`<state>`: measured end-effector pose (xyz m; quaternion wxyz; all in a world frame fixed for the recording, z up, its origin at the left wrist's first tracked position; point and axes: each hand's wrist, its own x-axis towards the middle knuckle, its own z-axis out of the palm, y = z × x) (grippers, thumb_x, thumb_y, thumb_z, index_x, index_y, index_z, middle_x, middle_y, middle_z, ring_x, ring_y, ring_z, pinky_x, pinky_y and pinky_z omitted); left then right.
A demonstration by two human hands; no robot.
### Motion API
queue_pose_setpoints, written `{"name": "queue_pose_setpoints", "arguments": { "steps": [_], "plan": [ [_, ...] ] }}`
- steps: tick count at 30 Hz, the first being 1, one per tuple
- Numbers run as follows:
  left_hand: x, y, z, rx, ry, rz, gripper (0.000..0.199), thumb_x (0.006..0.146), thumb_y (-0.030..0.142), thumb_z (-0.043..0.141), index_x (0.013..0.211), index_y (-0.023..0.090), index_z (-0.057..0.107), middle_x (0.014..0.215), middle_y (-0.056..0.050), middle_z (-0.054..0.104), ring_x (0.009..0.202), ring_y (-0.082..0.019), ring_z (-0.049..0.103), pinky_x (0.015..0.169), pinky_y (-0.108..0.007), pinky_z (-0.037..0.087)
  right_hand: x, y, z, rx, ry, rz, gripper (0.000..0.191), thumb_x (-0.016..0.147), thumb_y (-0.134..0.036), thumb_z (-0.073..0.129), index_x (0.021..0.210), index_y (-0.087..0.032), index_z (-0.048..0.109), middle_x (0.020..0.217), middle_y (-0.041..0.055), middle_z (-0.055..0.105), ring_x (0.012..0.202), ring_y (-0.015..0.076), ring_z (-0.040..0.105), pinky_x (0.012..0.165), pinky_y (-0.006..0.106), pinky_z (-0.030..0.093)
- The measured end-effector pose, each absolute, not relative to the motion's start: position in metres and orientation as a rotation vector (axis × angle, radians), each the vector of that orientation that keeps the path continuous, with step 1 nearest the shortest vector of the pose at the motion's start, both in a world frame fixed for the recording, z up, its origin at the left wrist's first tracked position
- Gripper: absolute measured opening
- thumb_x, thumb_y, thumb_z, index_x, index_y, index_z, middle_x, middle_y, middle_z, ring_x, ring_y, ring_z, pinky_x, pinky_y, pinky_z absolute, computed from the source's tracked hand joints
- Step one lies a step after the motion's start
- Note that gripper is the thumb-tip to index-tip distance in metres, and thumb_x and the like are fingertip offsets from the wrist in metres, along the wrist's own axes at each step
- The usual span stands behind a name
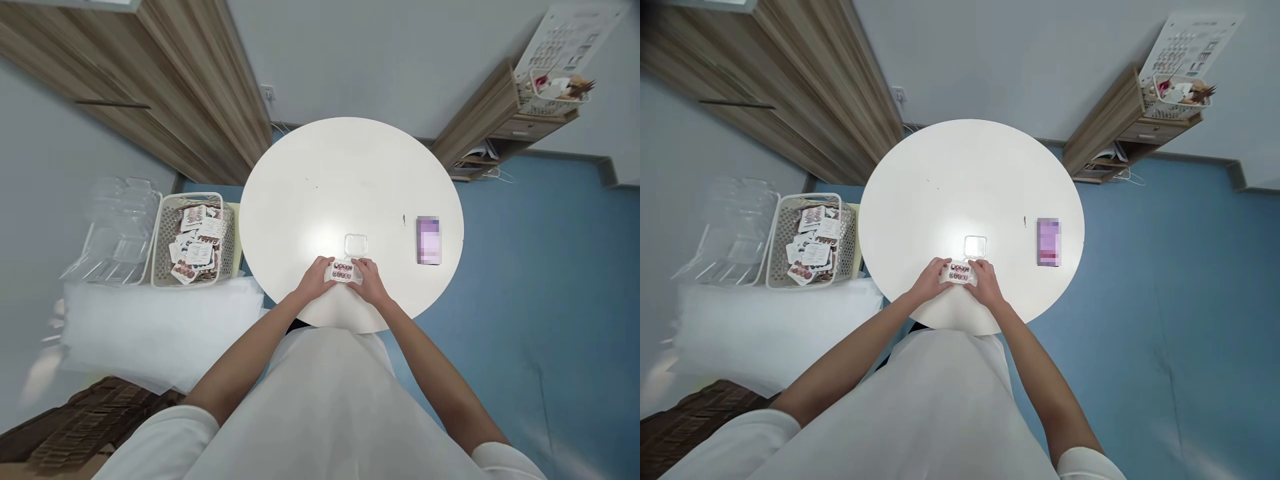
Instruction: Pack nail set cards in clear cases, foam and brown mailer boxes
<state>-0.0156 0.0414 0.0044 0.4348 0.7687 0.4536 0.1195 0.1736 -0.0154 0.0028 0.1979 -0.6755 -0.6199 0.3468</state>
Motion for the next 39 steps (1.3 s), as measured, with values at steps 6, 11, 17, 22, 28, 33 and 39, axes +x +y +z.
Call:
{"name": "queue_pose_setpoints", "arguments": {
  "steps": [6, 11, 17, 22, 28, 33, 39],
  "plan": [
    [0.024, 0.037, -0.007, 1.909, 1.218, 0.193, 0.06, 0.065, 0.024, 0.064, 0.119, 0.022, 0.039, 0.106, -0.006, 0.046, 0.095, -0.021, 0.051, 0.078, -0.035, 0.046, 0.211, -0.018, -0.012, -1.909, -1.749, 1.027, 0.063, 0.066, -0.029, 0.063, 0.124, -0.027, 0.038, 0.119, 0.0068, 0.038, 0.113, 0.0251, 0.037, 0.089, 0.043, 0.04],
    [0.031, 0.036, -0.015, 1.906, 1.276, 0.141, 0.059, 0.065, 0.023, 0.063, 0.119, 0.023, 0.039, 0.106, -0.006, 0.045, 0.096, -0.021, 0.05, 0.078, -0.036, 0.047, 0.217, -0.014, -0.025, -1.874, -1.79, 1.038, 0.063, 0.066, -0.027, 0.063, 0.124, -0.025, 0.037, 0.117, 0.0067, 0.041, 0.108, 0.0229, 0.042, 0.086, 0.039, 0.042],
    [0.034, 0.035, -0.019, 1.85, 1.284, 0.133, 0.059, 0.066, 0.019, 0.061, 0.12, 0.022, 0.038, 0.108, -0.006, 0.043, 0.093, -0.019, 0.052, 0.08, -0.035, 0.046, 0.218, -0.01, -0.029, -1.878, -1.86, 1.024, 0.061, 0.067, -0.025, 0.062, 0.123, -0.025, 0.038, 0.115, 0.0075, 0.044, 0.105, 0.0243, 0.045, 0.082, 0.041, 0.043],
    [0.035, 0.033, -0.02, 1.828, 1.285, 0.131, 0.059, 0.068, 0.018, 0.059, 0.123, 0.022, 0.036, 0.108, -0.006, 0.044, 0.093, -0.019, 0.051, 0.081, -0.036, 0.046, 0.219, -0.009, -0.03, -1.871, -1.879, 1.025, 0.062, 0.067, -0.024, 0.062, 0.124, -0.024, 0.037, 0.116, 0.0075, 0.044, 0.105, 0.0242, 0.045, 0.082, 0.04, 0.043],
    [0.034, 0.031, -0.021, 1.819, 1.277, 0.134, 0.06, 0.069, 0.019, 0.058, 0.124, 0.021, 0.035, 0.108, -0.007, 0.044, 0.095, -0.019, 0.05, 0.08, -0.035, 0.046, 0.22, -0.01, -0.032, -1.852, -1.877, 1.014, 0.064, 0.067, -0.023, 0.063, 0.125, -0.023, 0.036, 0.115, 0.0075, 0.046, 0.106, 0.0236, 0.044, 0.084, 0.039, 0.043],
    [0.034, 0.029, -0.022, 1.808, 1.281, 0.147, 0.062, 0.07, 0.018, 0.057, 0.127, 0.023, 0.033, 0.11, -0.007, 0.043, 0.097, -0.019, 0.049, 0.083, -0.036, 0.045, 0.218, -0.012, -0.034, -1.872, -1.877, 1.002, 0.065, 0.068, -0.023, 0.061, 0.127, -0.025, 0.034, 0.117, 0.0079, 0.046, 0.106, 0.0249, 0.044, 0.085, 0.042, 0.041],
    [0.034, 0.025, -0.021, 1.793, 1.307, 0.179, 0.064, 0.071, 0.017, 0.056, 0.129, 0.023, 0.03, 0.112, -0.007, 0.043, 0.099, -0.019, 0.048, 0.084, -0.036, 0.044, 0.214, -0.015, -0.032, -1.894, -1.86, 0.989, 0.064, 0.071, -0.022, 0.057, 0.129, -0.025, 0.031, 0.12, 0.0084, 0.045, 0.108, 0.0257, 0.043, 0.086, 0.043, 0.04]
  ]
}}
